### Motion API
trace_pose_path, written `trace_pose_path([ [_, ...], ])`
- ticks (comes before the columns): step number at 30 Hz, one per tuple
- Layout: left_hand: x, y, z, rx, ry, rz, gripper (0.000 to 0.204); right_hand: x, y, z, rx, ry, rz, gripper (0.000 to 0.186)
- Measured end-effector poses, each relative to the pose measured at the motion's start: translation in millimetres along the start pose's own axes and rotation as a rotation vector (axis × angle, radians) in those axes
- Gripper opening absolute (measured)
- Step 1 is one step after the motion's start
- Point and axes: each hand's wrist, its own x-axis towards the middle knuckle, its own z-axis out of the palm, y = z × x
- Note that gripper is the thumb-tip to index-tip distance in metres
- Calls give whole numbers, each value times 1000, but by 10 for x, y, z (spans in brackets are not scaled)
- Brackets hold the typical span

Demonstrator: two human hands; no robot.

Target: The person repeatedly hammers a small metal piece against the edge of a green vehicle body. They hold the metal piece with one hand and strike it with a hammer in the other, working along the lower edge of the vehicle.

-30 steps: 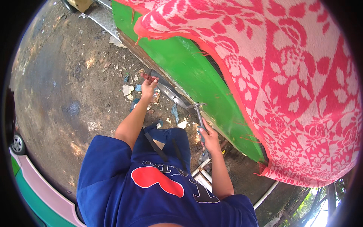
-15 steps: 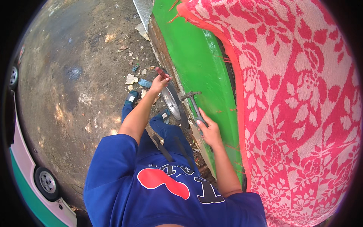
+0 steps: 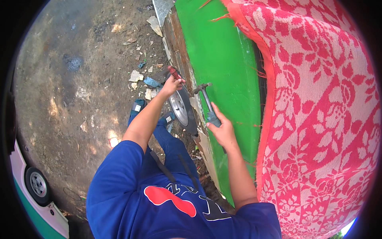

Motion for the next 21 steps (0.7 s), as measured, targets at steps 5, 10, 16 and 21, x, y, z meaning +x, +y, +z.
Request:
trace_pose_path([
  [5,130,116,47,37,-39,-85,16,295,-237,8,-134,5,-63,77],
  [10,216,221,217,165,-70,-67,20,532,-387,12,-318,44,-108,68],
  [16,295,225,92,312,8,-172,28,758,-603,105,-468,21,-172,62],
  [21,190,295,236,58,12,-227,23,1155,-709,231,-499,-41,-249,56],
])
